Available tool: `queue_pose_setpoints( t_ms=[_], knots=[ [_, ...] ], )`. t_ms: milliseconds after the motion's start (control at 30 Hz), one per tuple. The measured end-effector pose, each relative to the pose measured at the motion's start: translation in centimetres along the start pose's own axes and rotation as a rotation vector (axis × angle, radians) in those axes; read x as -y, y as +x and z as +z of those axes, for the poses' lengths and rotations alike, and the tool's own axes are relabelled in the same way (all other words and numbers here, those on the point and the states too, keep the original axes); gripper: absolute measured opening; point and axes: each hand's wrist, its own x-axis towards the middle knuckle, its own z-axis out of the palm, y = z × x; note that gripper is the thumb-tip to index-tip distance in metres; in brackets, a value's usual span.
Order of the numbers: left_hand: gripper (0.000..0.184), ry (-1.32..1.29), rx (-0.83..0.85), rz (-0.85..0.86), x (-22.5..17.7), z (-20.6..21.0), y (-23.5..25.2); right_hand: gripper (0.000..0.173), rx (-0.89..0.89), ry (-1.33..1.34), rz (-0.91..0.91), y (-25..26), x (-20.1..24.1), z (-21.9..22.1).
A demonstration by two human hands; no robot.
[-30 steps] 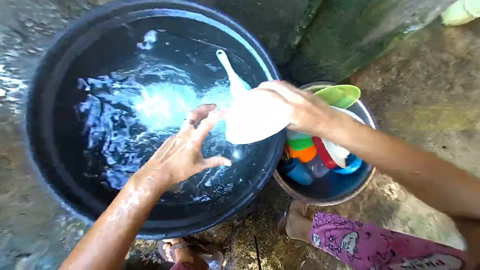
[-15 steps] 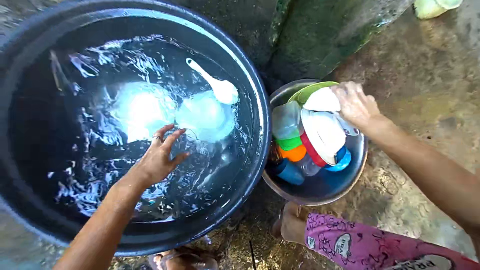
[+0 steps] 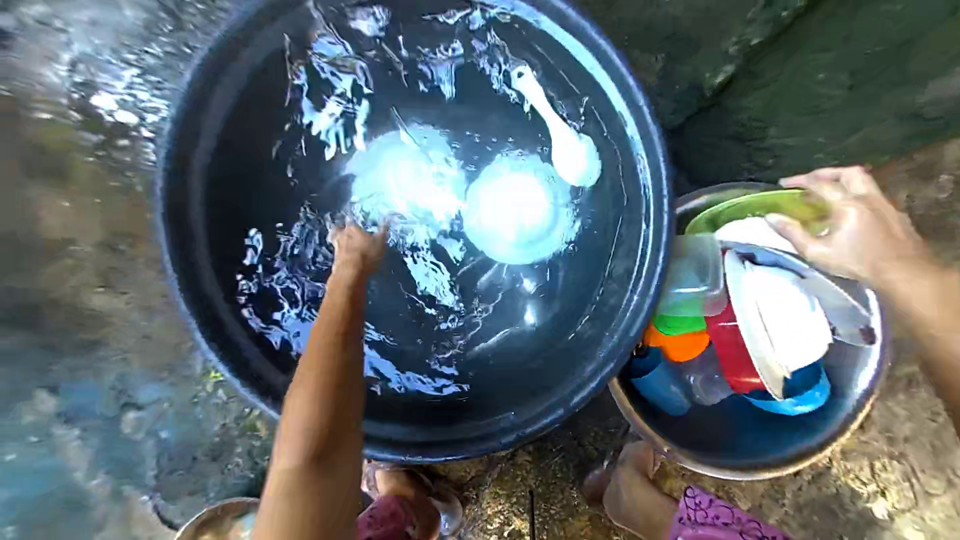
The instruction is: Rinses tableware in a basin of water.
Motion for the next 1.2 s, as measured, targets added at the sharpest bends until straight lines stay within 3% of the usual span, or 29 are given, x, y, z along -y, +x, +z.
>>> queue_pose_setpoints(
  t_ms=[100,200,333,433,533,633,733,800,867,933,1033,1100,1200],
  knots=[
    [0.061,-0.384,-0.085,-0.129,-2.4,0.4,-0.8,0.041,-0.137,0.081,-0.236,-0.2,6.3,0.9],
    [0.049,-0.422,-0.142,-0.171,-3.8,1.4,0.3,0.036,-0.139,0.165,-0.415,-0.7,11.9,4.1],
    [0.054,-0.456,-0.075,-0.177,-3.0,1.7,1.5,0.028,-0.241,0.322,-0.505,-0.9,17.4,9.8],
    [0.07,-0.681,-0.081,-0.158,-1.7,2.8,4.6,0.024,-0.29,0.499,-0.368,-0.3,21.1,12.9],
    [0.064,-0.921,-0.051,-0.08,-2.9,3.7,6.6,0.037,-0.07,0.504,-0.082,1.3,24.7,15.1],
    [0.064,-0.694,-0.067,0.023,-5.1,3.3,5.6,0.069,0.171,0.338,0.201,4.0,26.6,16.0],
    [0.053,-0.203,0.065,0.062,-6.3,2.3,4.8,0.081,0.272,0.225,0.423,6.6,26.7,15.8],
    [0.054,-0.073,0.076,0.089,-6.2,2.2,4.6,0.074,0.207,0.249,0.462,7.5,26.4,16.3],
    [0.061,-0.225,-0.01,0.044,-5.1,3.0,4.7,0.08,0.123,0.281,0.457,8.4,26.1,17.1],
    [0.07,-0.4,-0.006,0.027,-4.3,3.6,5.1,0.096,0.143,0.279,0.479,8.9,25.7,17.3],
    [0.057,-0.693,0.116,-0.054,-4.5,3.1,3.2,0.101,0.189,0.573,0.567,9.8,25.1,18.5],
    [0.052,-0.812,0.15,-0.117,-4.1,3.6,2.6,0.097,0.252,0.747,0.614,9.7,25.3,19.0],
    [0.074,-0.738,0.094,-0.093,-2.9,6.4,6.3,0.075,0.376,0.792,0.398,8.9,25.0,19.0]
  ],
)
